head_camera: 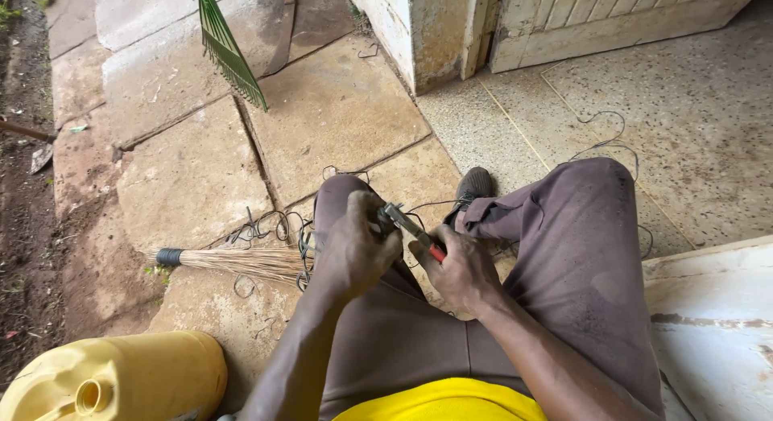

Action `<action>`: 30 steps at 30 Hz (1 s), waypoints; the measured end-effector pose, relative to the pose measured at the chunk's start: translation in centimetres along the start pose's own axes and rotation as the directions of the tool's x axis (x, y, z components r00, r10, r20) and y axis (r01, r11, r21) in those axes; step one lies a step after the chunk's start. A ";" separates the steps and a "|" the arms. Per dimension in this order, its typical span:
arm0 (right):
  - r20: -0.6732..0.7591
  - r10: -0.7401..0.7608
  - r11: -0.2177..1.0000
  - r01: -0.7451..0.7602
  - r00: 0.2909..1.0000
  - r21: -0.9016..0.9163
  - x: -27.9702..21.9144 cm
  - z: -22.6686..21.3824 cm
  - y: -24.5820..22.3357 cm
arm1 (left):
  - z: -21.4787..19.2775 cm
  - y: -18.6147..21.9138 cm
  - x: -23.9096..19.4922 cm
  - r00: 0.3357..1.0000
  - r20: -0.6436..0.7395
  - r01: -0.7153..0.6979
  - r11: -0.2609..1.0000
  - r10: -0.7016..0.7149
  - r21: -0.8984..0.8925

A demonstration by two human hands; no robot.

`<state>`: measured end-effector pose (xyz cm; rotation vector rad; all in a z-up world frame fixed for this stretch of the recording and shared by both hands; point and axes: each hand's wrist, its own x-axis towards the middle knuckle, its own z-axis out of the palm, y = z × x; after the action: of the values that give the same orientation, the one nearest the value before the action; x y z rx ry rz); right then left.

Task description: The person sits on a tiled floor and uses pliers to strip the insulation from a black wire. They then twist the exposed wire strands together by hand and continue to strip and twist sections of the wire.

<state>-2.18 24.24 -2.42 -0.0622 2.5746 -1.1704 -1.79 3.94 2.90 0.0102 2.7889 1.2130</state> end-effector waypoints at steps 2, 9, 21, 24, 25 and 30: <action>0.002 0.028 1.000 -0.028 1.000 -0.003 0.9 0.3 0.4 | -0.7 0.3 1.0 0.998 0.054 -0.025 0.999 0.022 0.041; -0.059 -0.259 0.945 0.240 0.964 -0.222 5.6 -1.0 2.5 | -0.4 -2.1 4.5 0.984 0.134 0.062 0.925 -0.120 0.375; 0.024 -0.828 0.446 0.682 0.561 -0.580 11.6 -9.4 6.1 | 3.8 4.1 1.9 0.943 0.273 0.126 0.962 -0.192 0.241; -0.013 -0.768 0.551 0.649 0.641 -0.524 15.7 -7.3 11.9 | 3.1 5.2 1.9 0.960 0.223 0.112 0.962 -0.169 0.248; -0.020 -0.769 0.551 0.646 0.639 -0.528 16.1 -7.3 12.2 | 3.6 4.9 2.4 0.962 0.222 0.104 0.962 -0.162 0.252; -0.009 -0.374 0.779 0.310 0.927 -0.545 14.7 -7.2 12.0 | 4.8 2.7 2.2 0.999 0.029 0.011 0.942 -0.022 0.336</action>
<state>-17.26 35.04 -10.75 -0.6328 3.0056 -0.5119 -3.58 9.39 1.36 0.0326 2.9217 0.7117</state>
